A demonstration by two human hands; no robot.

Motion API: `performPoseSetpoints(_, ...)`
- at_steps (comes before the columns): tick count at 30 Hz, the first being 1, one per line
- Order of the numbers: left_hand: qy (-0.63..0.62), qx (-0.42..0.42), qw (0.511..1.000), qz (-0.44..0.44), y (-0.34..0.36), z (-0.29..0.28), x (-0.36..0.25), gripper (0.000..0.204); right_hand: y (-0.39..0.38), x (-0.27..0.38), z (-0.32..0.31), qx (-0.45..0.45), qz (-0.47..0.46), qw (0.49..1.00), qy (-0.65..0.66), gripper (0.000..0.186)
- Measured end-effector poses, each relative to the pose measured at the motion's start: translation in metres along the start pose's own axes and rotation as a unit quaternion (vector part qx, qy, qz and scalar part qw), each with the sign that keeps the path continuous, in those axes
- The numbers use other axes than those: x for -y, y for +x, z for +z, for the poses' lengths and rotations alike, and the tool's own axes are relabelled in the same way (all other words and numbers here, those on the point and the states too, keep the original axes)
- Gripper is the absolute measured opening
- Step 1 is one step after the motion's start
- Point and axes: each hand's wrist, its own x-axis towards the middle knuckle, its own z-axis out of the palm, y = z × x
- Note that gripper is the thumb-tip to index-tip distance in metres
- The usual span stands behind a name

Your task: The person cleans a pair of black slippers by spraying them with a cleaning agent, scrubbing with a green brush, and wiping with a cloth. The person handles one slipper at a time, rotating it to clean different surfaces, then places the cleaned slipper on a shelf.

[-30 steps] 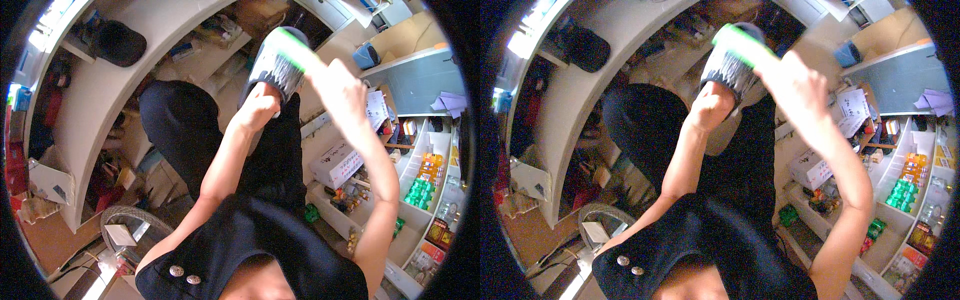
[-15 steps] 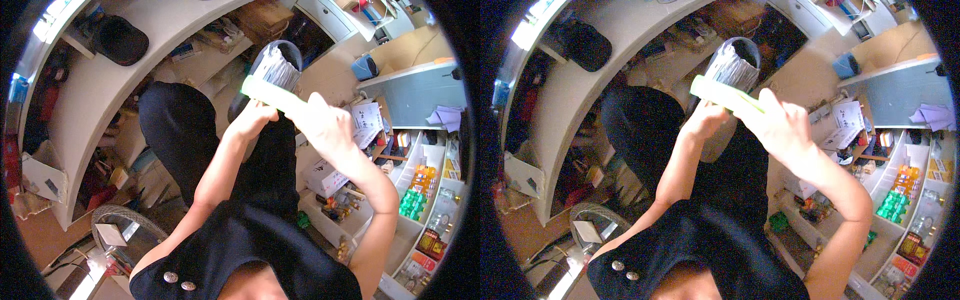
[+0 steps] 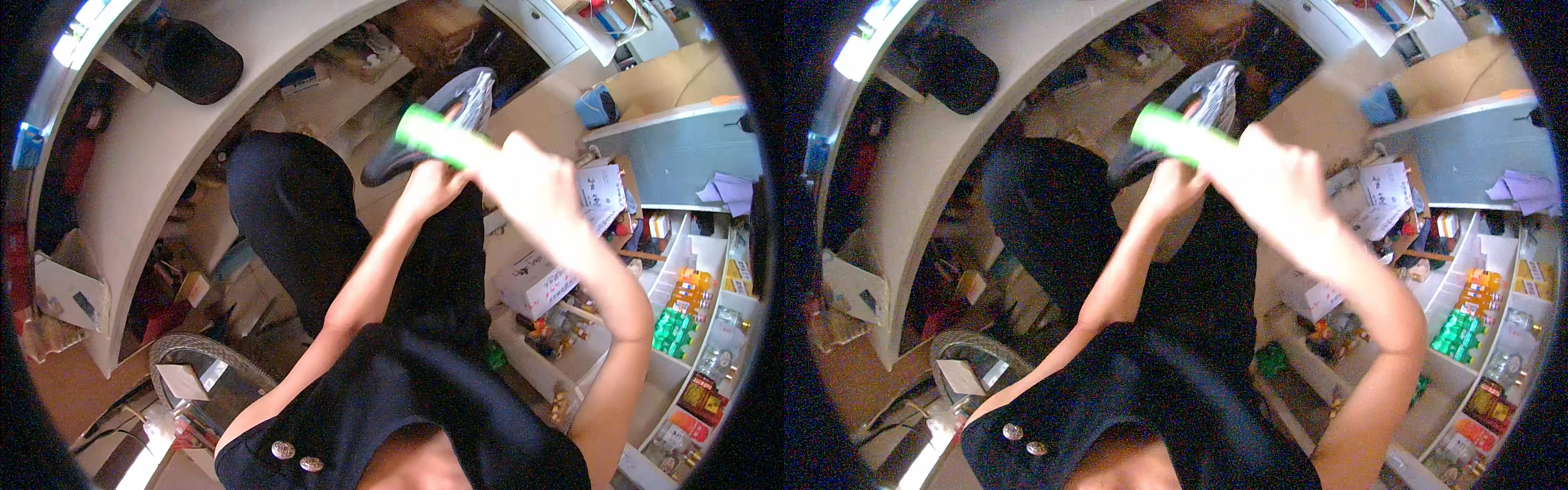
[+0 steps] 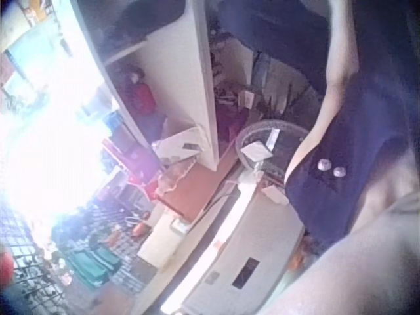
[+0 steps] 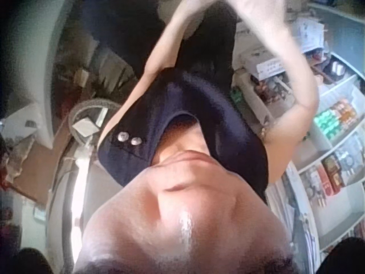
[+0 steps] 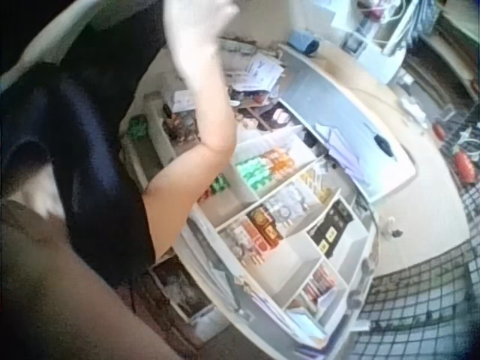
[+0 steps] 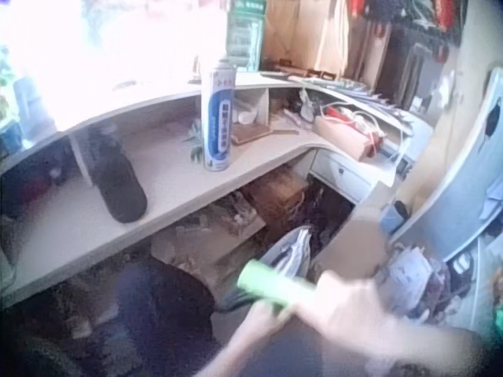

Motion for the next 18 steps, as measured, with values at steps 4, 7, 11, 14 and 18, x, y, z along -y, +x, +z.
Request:
performPoseSetpoints(4, 0.015, -0.002, 1.0, 0.02, 0.009, 0.01, -0.005, 0.052, 0.018, -0.028, -0.003, -0.031, 0.08, 0.992, -0.095, 0.031)
performPoseSetpoints(7, 0.005, 0.046, 0.995, -0.089, 0.001, 0.008, 0.013, 0.044, -0.001, 0.02, 0.008, -0.005, -0.026, 1.0, 0.015, 0.03)
performPoseSetpoints(11, 0.075, -0.047, 0.989, 0.119, 0.014, 0.008, -0.001, 0.054, 0.032, -0.016, -0.007, -0.082, 0.091, 0.991, -0.06, 0.026)
performPoseSetpoints(14, 0.066, -0.056, 0.996, 0.031, 0.007, 0.012, 0.002, 0.051, -0.001, 0.042, 0.016, -0.033, 0.037, 0.998, 0.026, 0.026)
performPoseSetpoints(18, 0.052, 0.006, 0.998, 0.048, 0.007, 0.008, 0.001, 0.054, 0.025, -0.014, -0.01, -0.087, 0.128, 0.986, -0.068, 0.029)
